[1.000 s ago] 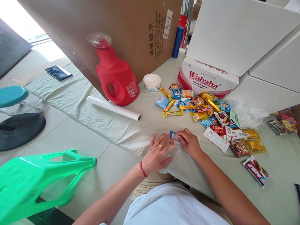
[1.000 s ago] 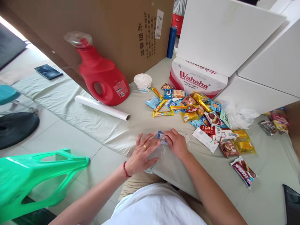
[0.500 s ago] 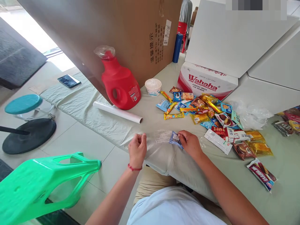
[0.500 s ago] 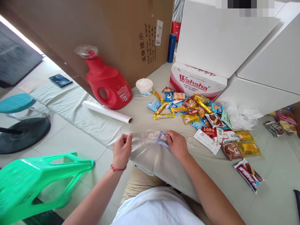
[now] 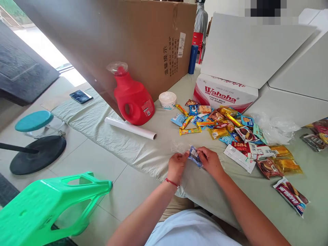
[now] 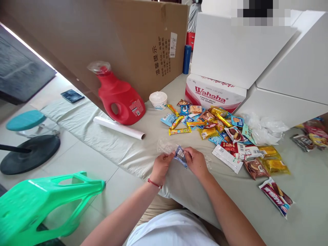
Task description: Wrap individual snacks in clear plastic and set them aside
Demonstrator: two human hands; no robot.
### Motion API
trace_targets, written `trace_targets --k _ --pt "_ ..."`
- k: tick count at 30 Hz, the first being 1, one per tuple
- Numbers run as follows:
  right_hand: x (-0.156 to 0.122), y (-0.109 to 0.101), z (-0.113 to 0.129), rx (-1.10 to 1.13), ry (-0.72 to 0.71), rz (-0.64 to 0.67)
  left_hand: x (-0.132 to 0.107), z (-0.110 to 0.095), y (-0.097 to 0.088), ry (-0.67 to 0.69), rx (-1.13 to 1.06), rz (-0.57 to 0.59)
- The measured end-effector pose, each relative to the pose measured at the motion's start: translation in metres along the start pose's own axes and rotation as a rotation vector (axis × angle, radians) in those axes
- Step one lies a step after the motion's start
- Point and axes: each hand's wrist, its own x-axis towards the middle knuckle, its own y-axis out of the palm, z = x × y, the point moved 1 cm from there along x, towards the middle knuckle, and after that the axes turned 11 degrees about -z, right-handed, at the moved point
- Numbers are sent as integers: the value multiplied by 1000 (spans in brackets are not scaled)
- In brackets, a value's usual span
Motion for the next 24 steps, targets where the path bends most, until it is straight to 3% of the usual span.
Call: trace_targets --k 2,4,9,13,19,21,24 --pt "0 0 1 -4 -9 4 6 3 -2 129 52 -72" --pt "0 0 2 -13 -11 2 14 2 -3 175 80 -62" --pt "1 2 3 -67 12 -13 26 -19 1 310 89 -112" --pt "1 5 3 -120 4 -31 4 -27 14 493 112 -109" --pt "0 5 2 -23 20 -42 -37 -6 22 993 319 -14" --pt "3 2 1 58 65 -4 -35 1 20 1010 342 -40" --pt "10 -9 -2 179 188 78 -23 4 20 930 358 -137"
